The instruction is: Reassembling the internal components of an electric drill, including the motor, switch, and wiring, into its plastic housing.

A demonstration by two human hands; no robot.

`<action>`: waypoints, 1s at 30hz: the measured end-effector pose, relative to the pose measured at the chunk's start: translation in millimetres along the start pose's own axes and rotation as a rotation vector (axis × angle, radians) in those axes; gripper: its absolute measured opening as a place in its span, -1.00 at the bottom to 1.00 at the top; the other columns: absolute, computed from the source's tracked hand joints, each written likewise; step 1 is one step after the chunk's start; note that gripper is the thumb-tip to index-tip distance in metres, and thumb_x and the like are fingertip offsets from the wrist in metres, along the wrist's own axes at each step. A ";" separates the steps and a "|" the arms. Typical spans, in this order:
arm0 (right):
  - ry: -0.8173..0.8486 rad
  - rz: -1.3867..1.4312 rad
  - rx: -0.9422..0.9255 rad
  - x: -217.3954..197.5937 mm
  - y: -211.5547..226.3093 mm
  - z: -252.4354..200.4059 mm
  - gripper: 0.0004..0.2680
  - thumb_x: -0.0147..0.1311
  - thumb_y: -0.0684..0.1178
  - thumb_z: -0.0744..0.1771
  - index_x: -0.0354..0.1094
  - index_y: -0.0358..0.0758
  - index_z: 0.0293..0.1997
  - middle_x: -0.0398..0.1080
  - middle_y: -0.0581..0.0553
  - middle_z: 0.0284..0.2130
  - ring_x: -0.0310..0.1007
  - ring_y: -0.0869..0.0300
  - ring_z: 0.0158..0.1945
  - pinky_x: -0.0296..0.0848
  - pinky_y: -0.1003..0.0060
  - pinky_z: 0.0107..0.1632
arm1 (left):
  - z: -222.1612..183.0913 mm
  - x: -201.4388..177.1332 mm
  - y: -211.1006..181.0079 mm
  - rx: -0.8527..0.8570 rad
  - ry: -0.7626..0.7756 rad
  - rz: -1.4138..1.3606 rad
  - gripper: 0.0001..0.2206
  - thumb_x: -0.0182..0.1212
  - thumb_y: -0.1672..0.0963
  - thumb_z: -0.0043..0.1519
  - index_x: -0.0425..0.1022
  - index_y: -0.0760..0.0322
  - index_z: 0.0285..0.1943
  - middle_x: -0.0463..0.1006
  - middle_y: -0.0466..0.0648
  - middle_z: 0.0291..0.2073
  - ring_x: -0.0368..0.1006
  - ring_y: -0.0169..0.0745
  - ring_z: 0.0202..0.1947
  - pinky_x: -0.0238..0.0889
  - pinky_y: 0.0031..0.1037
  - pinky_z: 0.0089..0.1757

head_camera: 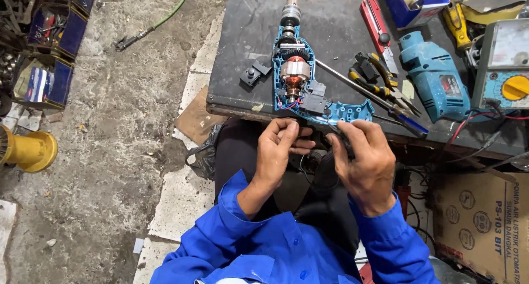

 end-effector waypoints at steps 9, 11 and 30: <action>-0.030 0.033 -0.035 13.8 -3.7 -1.8 -0.88 0.35 -0.13 0.34 0.59 -0.22 -0.07 0.44 -0.14 -0.24 0.58 -0.05 -0.20 0.56 0.14 -0.13 | -2.8 -1.5 -14.3 0.235 -0.015 0.278 -0.81 0.29 0.15 0.29 0.48 0.46 -0.16 0.63 0.20 -0.49 0.64 -0.11 -0.49 0.54 -0.47 -0.45; -0.015 0.025 -0.016 14.4 -3.8 -1.1 -0.87 0.34 -0.14 0.34 0.58 -0.24 -0.05 0.44 -0.15 -0.23 0.58 -0.05 -0.20 0.57 0.14 -0.15 | -1.5 -2.3 -42.0 0.467 -0.046 0.419 -0.85 0.36 0.16 0.22 0.53 0.38 -0.20 0.60 0.07 -0.54 0.54 -0.23 -0.54 0.45 -0.53 -0.46; 0.243 0.138 0.274 18.1 16.8 37.1 -0.62 0.13 -0.30 0.33 0.24 -0.61 0.33 0.43 -0.67 0.00 0.48 -0.48 0.02 0.52 -0.25 -0.08 | 30.6 48.9 -114.4 0.873 0.619 1.260 -0.53 0.38 0.33 0.09 0.45 0.26 0.19 0.50 0.18 0.06 0.53 0.27 -0.06 0.46 0.00 -0.06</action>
Point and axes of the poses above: each hand's wrist, its own z-axis towards the middle knuckle, its own x-axis out of the palm, y = z × x, the point moved 6 cm from there along z, towards the middle knuckle
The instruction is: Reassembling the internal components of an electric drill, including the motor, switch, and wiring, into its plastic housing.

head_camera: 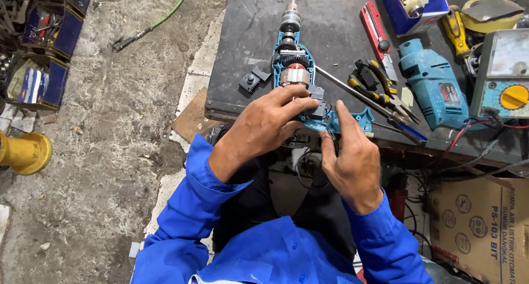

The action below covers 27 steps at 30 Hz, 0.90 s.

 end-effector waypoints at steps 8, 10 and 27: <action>0.018 0.072 0.045 5.9 -9.1 1.2 -0.62 0.15 -0.29 0.33 0.30 -0.47 0.34 0.50 -0.51 -0.03 0.56 -0.31 -0.05 0.56 -0.04 -0.17 | -2.3 19.5 14.0 0.016 0.001 0.026 -0.49 0.43 0.27 0.12 0.42 0.16 0.27 0.48 0.11 0.10 0.53 0.19 0.01 0.44 -0.08 -0.01; 0.016 0.090 0.051 6.6 -10.6 0.0 -0.62 0.16 -0.29 0.33 0.31 -0.46 0.33 0.51 -0.51 -0.05 0.58 -0.30 -0.08 0.55 -0.03 -0.21 | -2.0 20.0 13.1 0.029 -0.007 0.028 -0.49 0.44 0.26 0.13 0.42 0.16 0.28 0.47 0.10 0.11 0.53 0.20 0.03 0.42 -0.08 -0.01; 0.028 0.097 0.129 9.4 -18.4 -7.2 -0.58 0.18 -0.26 0.30 0.29 -0.34 0.34 0.58 -0.39 -0.18 0.39 0.04 -0.53 0.29 0.17 -0.48 | 2.6 20.1 4.2 0.071 0.010 -0.029 -0.44 0.38 0.31 0.12 0.39 0.13 0.33 0.47 0.11 0.16 0.55 0.21 0.03 0.37 -0.12 0.01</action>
Point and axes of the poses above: each hand's wrist, its own z-axis towards the middle knuckle, its own x-axis out of the palm, y = z × x, the point moved 6 cm from there along z, towards the middle knuckle
